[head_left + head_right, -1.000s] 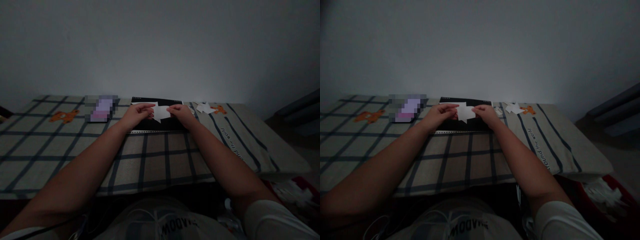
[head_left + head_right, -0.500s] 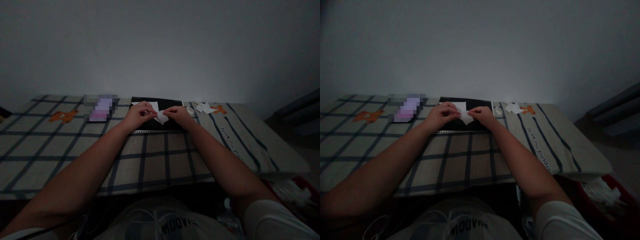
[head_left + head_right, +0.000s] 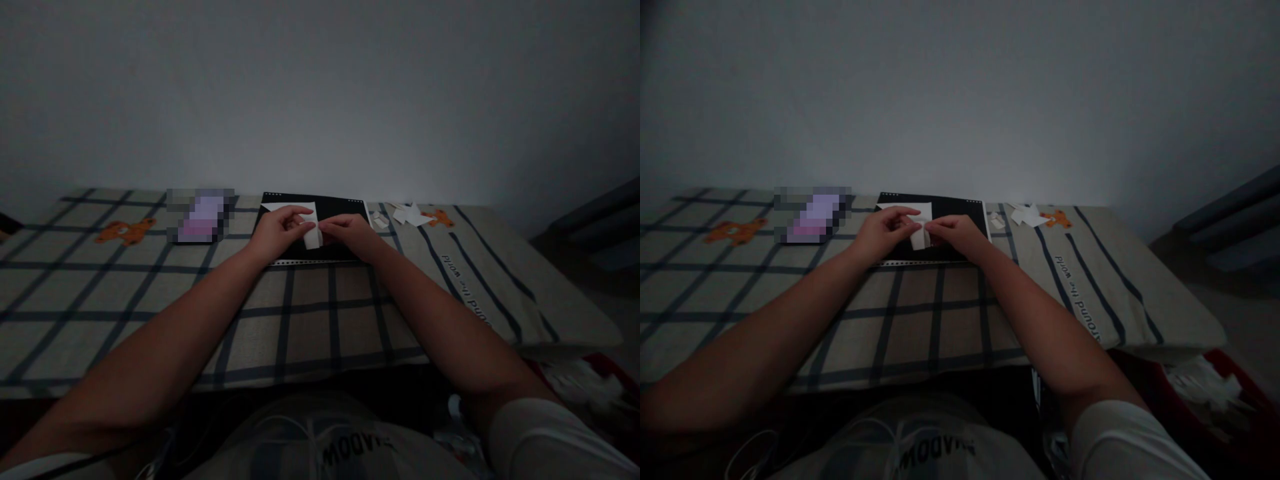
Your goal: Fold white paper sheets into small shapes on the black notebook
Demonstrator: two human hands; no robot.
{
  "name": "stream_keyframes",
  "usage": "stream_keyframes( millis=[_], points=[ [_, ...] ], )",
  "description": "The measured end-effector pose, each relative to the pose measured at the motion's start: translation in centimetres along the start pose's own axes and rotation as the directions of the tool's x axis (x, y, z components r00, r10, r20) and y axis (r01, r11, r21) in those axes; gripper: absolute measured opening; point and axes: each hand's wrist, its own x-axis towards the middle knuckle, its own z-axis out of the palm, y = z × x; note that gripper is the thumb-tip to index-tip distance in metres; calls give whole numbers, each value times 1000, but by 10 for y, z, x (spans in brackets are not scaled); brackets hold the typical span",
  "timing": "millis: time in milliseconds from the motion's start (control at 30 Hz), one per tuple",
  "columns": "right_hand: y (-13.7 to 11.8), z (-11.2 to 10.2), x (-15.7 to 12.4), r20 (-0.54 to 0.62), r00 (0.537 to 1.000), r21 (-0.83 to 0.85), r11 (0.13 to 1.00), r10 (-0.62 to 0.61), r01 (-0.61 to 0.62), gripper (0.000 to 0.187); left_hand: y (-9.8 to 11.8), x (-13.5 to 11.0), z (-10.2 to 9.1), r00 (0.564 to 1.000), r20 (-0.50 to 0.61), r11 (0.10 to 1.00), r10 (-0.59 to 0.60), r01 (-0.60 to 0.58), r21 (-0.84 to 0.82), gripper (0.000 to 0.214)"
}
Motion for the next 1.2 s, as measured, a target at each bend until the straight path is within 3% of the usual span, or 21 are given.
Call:
stream_keyframes(
  millis=[300,500,633,900,1200],
  points=[
    [-4,3,-2,2,999,14,999,35,-35,24,2,-1,3,999,-38,999,34,-33,35,40],
    [-3,3,-1,-63,997,23,998,51,-50,21,6,0,5,996,-21,992,-87,84,-99,48],
    [-2,3,-1,-74,995,23,998,60,-59,21,5,1,5,988,-9,979,-151,148,-138,38],
    [3,4,1,-15,998,135,989,66,-63,29,3,1,7,991,-39,983,-126,119,-143,32],
    [0,3,0,0,999,55,998,35,-35,25,5,-1,7,993,-57,989,-102,96,-113,36]
  ],
)
